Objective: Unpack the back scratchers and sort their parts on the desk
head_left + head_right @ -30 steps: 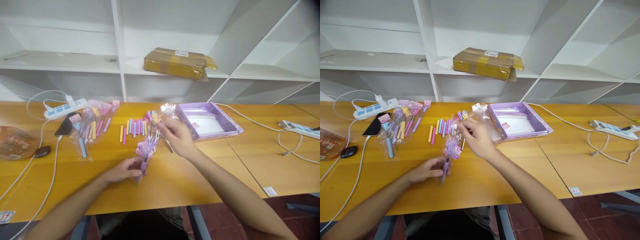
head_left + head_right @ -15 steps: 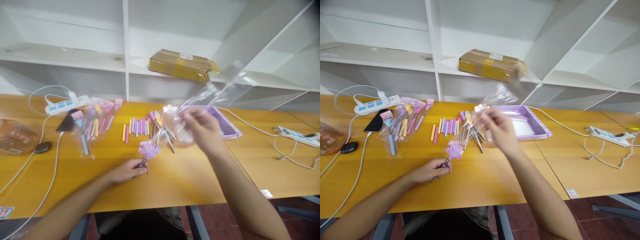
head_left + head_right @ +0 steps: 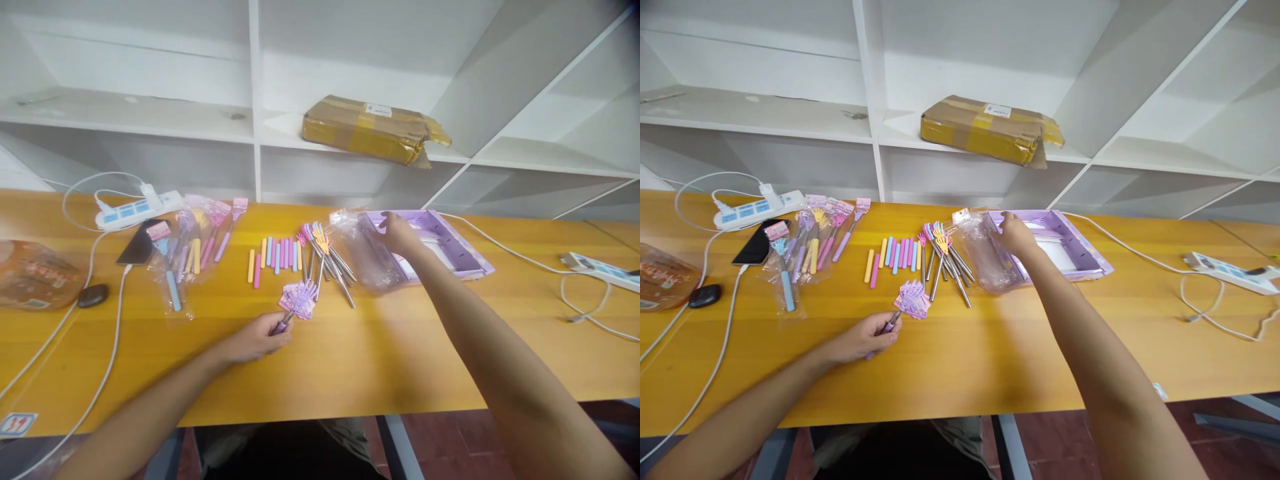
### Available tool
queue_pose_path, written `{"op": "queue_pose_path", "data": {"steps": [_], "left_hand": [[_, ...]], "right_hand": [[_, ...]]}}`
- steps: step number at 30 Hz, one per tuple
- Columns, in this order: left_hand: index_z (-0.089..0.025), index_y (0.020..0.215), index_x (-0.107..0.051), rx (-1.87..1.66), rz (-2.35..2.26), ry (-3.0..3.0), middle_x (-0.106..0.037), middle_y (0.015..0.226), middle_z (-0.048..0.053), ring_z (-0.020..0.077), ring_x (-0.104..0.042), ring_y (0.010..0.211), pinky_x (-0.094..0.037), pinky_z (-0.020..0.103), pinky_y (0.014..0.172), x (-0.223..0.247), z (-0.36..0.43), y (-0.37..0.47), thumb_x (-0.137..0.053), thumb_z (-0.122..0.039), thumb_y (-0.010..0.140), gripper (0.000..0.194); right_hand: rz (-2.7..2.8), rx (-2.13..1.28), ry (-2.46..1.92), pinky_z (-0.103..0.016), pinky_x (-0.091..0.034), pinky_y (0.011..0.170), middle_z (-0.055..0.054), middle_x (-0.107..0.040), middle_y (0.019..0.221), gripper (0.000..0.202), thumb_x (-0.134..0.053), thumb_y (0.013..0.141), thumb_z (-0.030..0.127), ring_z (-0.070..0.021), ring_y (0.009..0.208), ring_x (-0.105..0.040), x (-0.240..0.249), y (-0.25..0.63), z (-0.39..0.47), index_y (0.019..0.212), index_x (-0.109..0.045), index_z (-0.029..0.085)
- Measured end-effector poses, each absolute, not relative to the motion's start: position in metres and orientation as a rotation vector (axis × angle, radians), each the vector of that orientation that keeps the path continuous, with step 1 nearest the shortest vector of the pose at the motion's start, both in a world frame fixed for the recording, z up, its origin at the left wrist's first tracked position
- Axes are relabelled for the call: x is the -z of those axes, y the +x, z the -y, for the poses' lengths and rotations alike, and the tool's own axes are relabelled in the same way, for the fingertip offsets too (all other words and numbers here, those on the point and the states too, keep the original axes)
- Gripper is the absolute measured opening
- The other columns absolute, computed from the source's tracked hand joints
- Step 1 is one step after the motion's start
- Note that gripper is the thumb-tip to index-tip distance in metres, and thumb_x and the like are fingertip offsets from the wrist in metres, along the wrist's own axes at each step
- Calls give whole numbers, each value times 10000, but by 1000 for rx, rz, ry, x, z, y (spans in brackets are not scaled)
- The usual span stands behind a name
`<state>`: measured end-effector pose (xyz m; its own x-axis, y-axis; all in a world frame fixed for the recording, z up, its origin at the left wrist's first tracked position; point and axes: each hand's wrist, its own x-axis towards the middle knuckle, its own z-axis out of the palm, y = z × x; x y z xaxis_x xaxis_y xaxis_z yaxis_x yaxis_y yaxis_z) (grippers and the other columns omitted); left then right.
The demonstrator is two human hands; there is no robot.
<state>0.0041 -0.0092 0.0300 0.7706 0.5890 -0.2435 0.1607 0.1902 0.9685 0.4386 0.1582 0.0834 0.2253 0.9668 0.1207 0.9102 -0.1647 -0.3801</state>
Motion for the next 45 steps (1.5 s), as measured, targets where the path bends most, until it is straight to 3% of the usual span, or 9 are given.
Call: {"op": "queue_pose_path", "data": {"steps": [3,7,10,13,18,22,26,32,45], "left_hand": [[-228,1061,-538,-332,-701,1310,-440,792,-69,84,-379,575,-325,176,446,-26,10,4,-639,-397,982,212],[-220,1245,-575,-372,-701,1264,-515,866,-26,112,-472,658,-389,202,520,-25,10,4,-498,-468,1071,312],[-217,1363,-604,-423,-717,1549,-623,949,21,146,-571,785,-489,259,709,-28,11,5,-513,-460,1089,377],[-244,1381,-640,-370,-850,1976,-712,993,40,201,-653,892,-495,315,833,-31,16,7,-576,-314,1034,361],[-218,1209,-602,-248,-861,2104,-712,867,12,221,-676,755,-396,287,666,-29,28,13,-702,-319,922,320],[-252,1233,-533,-235,-756,2105,-684,865,-23,194,-634,745,-370,273,656,-25,29,14,-692,-234,882,386],[-243,1001,-502,-346,-769,2199,-617,918,2,181,-534,765,-348,291,685,-20,28,19,-592,-128,870,196],[-236,789,-347,-460,-661,2368,-465,735,4,199,-416,727,-246,334,672,-15,26,26,-503,-115,946,252],[-243,790,-370,-305,-861,2352,-414,679,-30,173,-321,620,-185,320,636,-22,9,16,-520,-89,853,224]], "right_hand": [[1834,57,-2161,-493,-554,997,-306,-586,1468,627,-714,935,326,-419,1193,-699,-78,430,-153,1489,-577,67],[1807,84,-1998,-482,-564,927,-251,-619,1335,403,-595,1018,353,-350,998,-701,-82,405,-120,1334,-666,114],[1924,-233,-1636,-409,-572,846,-134,-665,1121,247,-633,1024,365,-248,843,-642,-87,366,-64,1188,-689,189],[2224,-855,-1106,-323,-578,776,-95,-639,1264,430,-783,978,378,-175,831,-609,-87,314,6,1369,-646,264],[2002,-1170,-656,-331,-583,897,-103,-675,1262,286,-658,1014,166,-200,1051,-666,-68,241,82,1284,-680,257],[1960,-1238,-628,-331,-572,869,-66,-706,1169,492,-663,811,75,-190,956,-675,-47,217,102,1269,-645,254],[1741,-1253,-735,-245,-405,605,36,-559,813,134,-683,905,180,-116,641,-482,-36,199,113,973,-582,236],[1693,-1132,-843,-303,-244,561,63,-298,622,484,-492,1122,417,-104,541,-321,-42,180,118,713,-308,236],[1584,-989,-802,-322,-240,525,48,-283,574,500,-429,1127,421,-115,477,-298,-54,182,130,686,-276,241]]}}
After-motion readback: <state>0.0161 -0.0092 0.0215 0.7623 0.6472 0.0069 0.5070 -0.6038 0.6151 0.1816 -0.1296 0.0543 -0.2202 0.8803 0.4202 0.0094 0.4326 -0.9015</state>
